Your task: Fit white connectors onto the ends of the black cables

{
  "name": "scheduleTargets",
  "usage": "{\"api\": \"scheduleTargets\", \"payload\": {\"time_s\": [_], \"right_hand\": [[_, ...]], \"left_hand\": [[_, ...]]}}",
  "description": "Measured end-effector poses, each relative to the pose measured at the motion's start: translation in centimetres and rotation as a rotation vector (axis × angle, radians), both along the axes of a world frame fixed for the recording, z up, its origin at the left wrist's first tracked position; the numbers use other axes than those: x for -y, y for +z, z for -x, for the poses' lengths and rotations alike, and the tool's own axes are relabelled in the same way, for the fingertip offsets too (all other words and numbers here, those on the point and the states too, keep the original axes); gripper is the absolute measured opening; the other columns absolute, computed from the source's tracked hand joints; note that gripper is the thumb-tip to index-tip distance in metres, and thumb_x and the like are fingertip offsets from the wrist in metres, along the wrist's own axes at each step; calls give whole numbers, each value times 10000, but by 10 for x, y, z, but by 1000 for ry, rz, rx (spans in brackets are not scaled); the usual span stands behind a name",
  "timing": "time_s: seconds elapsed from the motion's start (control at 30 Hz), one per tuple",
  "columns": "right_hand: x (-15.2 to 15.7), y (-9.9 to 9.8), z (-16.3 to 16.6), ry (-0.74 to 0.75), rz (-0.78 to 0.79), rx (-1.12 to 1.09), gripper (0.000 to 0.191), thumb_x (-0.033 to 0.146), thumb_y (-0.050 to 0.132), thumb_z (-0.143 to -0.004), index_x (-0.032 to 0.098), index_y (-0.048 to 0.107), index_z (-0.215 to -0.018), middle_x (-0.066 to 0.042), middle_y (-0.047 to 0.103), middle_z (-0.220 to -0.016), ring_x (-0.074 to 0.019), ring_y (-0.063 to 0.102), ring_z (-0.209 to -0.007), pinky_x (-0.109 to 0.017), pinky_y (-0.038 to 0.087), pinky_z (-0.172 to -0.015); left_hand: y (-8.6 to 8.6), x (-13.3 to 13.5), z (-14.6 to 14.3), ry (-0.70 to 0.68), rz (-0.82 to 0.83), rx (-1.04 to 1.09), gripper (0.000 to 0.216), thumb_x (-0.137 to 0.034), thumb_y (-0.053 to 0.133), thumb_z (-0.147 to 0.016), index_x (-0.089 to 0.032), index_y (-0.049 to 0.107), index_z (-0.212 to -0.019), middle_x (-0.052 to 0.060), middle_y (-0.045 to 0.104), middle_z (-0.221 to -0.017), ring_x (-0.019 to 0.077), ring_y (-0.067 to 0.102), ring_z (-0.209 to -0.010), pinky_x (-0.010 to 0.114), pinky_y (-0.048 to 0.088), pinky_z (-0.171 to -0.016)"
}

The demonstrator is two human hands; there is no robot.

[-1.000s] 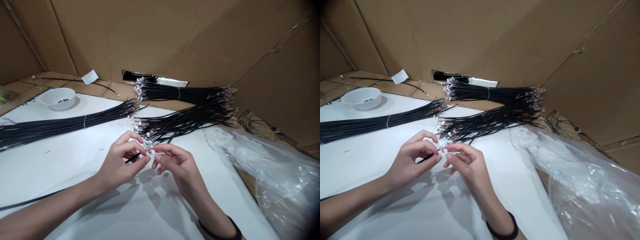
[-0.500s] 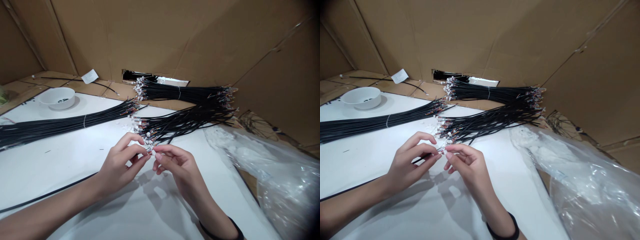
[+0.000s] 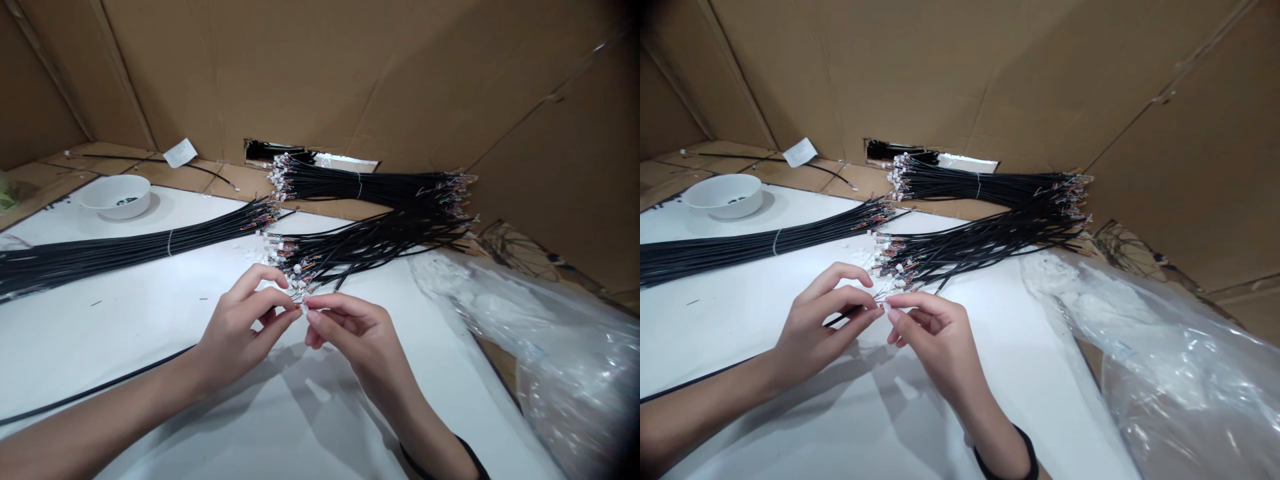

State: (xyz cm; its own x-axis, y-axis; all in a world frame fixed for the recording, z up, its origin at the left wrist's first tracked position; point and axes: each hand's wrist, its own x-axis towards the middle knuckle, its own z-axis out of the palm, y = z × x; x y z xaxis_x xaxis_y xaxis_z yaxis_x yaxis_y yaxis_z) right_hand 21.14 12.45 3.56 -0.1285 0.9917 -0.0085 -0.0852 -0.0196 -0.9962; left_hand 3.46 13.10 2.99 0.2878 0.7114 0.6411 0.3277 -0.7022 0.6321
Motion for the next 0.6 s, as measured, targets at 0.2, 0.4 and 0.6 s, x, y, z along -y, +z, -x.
{"api": "scheduleTargets", "payload": {"time_s": [0.2,0.4,0.6], "right_hand": [[1,3,1,-2,-10,7,119,268,785,-714,195,779,-807,3,651,-556,-124,607,-479,-245,540,-490],[1,3,1,-20,4,36,173,297,794,-698,189,779,-832,2,647,-553,-132,602,-468,-265,534,-484],[2,7,3,-46,-7,33,123,266,806,-677,190,778,-769,2,652,-565,-134,618,-474,-254,541,-476]], "left_hand": [[0,1,-1,-8,13,21,107,-31,628,-835,-135,608,-850,45,522,-1018,24,531,-605,156,496,-534],[-1,1,1,-7,15,-5,108,-39,587,-865,-144,609,-871,55,532,-1002,67,552,-681,173,485,-547],[-1,0,1,-24,23,-22,119,-49,555,-892,-163,592,-884,63,537,-989,99,560,-725,197,474,-554]]}}
